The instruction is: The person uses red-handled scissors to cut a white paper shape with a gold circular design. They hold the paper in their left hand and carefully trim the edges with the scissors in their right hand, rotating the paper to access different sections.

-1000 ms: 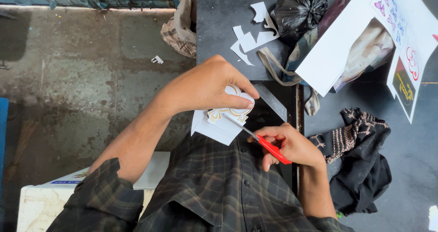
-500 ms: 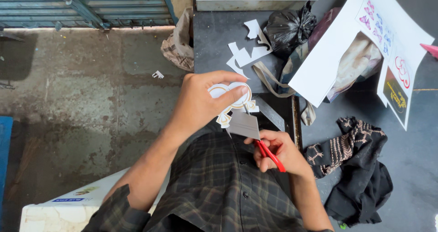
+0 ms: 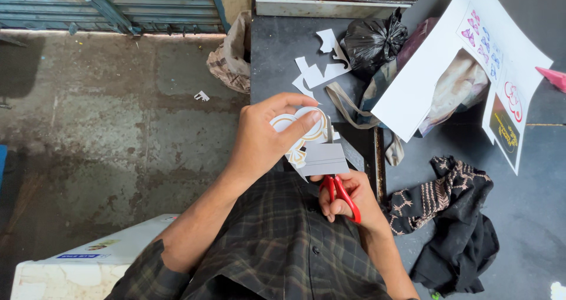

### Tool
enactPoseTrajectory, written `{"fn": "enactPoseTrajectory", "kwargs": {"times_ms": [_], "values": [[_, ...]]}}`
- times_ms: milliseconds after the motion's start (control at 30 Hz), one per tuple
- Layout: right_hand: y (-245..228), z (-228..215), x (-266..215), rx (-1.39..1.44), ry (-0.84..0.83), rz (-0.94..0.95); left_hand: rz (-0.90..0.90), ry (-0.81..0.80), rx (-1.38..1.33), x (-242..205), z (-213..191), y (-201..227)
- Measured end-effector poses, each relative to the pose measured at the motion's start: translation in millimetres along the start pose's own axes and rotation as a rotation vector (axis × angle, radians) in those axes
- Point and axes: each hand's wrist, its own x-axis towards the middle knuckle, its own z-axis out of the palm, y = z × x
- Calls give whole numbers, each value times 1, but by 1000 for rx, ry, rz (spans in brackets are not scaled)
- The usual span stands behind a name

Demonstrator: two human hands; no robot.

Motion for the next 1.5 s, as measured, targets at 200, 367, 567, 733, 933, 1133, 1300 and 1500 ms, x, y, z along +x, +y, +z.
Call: {"fn": "enactPoseTrajectory", "kwargs": {"times_ms": [200, 367, 567, 733, 933, 1133, 1300, 1500], "values": [[-2, 6, -1, -80, 43, -39, 41, -6, 37, -3, 2, 0], [-7, 15, -2, -110, 96, -52, 28, -14, 58, -3, 1, -1], [-10, 19, 1, -144, 105, -40, 84, 2, 68, -5, 1, -2], [-10, 21, 1, -160, 131, -19, 120, 15, 92, -8, 1, -1], [-8, 23, 1, -166, 151, -13, 163, 9, 105, -8, -2, -4], [-9, 26, 0, -143, 159, -13, 148, -5, 74, -8, -2, -5], [-10, 27, 0, -146, 165, -7, 133, -6, 73, -8, -2, -6], [-9, 26, 1, -148, 155, -17, 157, -6, 79, -8, -2, -6]]}}
